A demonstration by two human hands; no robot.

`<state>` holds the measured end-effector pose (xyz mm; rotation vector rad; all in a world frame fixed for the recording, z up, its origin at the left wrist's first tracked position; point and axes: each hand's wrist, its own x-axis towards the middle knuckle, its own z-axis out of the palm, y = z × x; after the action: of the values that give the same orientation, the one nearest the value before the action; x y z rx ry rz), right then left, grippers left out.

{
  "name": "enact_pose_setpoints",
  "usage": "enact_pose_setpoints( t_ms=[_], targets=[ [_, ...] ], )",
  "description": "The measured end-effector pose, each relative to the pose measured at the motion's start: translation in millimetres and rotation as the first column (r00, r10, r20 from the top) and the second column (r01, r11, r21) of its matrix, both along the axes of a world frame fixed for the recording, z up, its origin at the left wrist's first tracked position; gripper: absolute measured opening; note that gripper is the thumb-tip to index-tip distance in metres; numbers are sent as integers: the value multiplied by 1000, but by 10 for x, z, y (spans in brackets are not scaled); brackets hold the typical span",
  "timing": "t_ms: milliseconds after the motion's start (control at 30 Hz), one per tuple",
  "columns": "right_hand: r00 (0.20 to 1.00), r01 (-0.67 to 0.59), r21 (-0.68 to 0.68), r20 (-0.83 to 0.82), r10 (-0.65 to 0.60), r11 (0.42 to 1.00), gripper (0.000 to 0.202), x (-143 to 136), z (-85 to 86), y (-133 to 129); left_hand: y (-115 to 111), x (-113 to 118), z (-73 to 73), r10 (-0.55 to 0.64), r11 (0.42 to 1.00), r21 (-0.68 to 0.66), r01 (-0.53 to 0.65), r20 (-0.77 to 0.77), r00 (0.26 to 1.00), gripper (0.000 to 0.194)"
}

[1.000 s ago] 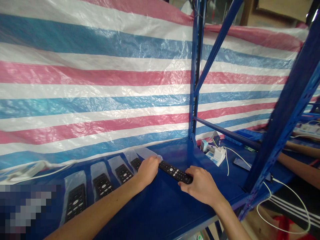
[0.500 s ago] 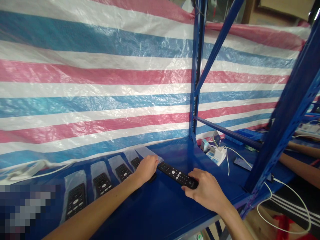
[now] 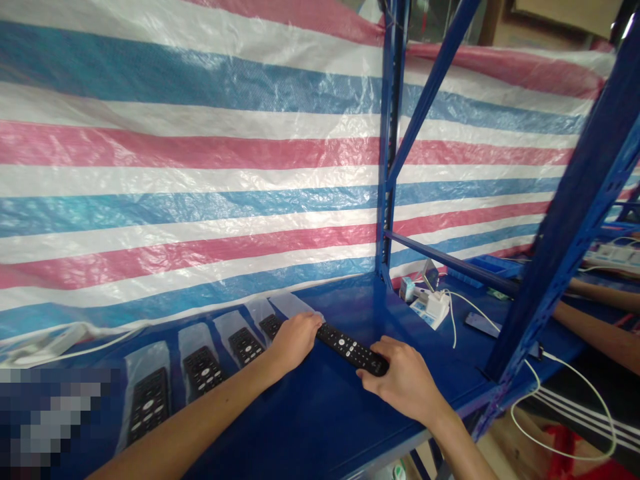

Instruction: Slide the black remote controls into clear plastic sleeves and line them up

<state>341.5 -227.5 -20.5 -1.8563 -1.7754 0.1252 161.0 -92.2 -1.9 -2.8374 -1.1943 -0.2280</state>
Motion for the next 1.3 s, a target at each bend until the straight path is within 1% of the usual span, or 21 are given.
enact_pose_setpoints(
  t_ms=[100,233,300,333,467,500,633,700,833,933,1000,1100,1167,1233,1300],
  targets=[
    [1000,-9,20,16,9,1000,18,-10,-40,-5,19,19,-30,23,1000,-2,-23,-1,1000,27],
    [1000,-24,39,11,23,999,17,-27,-83,1,3,36,-44,-37,999,17,37,5,999,28],
    [1000,-1,40,-18,2,999,20,-44,-100,16,-14,38,-45,-61,998,34,61,11,998,28],
    [999,18,41,-37,-16,999,21,-56,-106,25,-22,37,-46,-54,998,40,53,14,998,28],
    [992,83,28,-94,-80,996,22,-130,-109,55,-38,34,-71,40,999,18,-41,22,999,28],
    [992,91,22,-95,-88,996,22,-154,-103,57,-42,34,-83,39,999,13,-40,19,999,28],
    [993,103,16,-66,-102,995,19,-236,-76,48,-65,31,-132,-29,999,23,29,20,999,28],
    [993,106,32,-61,-104,994,18,-247,-82,44,-73,26,-136,-9,1000,13,9,44,999,29],
    [985,112,65,-141,-102,992,21,-222,-121,62,-84,22,-73,76,997,0,-76,69,995,31],
    [972,136,68,-204,-120,988,24,-215,-129,85,-100,24,10,119,992,25,-120,32,992,31],
    [969,141,62,-215,-124,988,24,-221,-121,88,-109,20,59,146,988,46,-146,6,989,30],
    [975,130,52,-188,-118,990,25,-211,-106,66,-93,-3,102,174,981,89,-173,-7,985,29],
    [979,146,44,-152,-138,988,25,-168,-95,49,-56,-27,115,192,976,107,-190,-3,981,30],
    [974,206,29,-103,-202,978,25,-96,-76,53,-13,-49,125,205,973,107,-203,-1,979,30],
    [953,299,4,-41,-299,954,25,-17,-46,91,18,-61,136,197,975,105,-196,-5,980,29]
  ],
)
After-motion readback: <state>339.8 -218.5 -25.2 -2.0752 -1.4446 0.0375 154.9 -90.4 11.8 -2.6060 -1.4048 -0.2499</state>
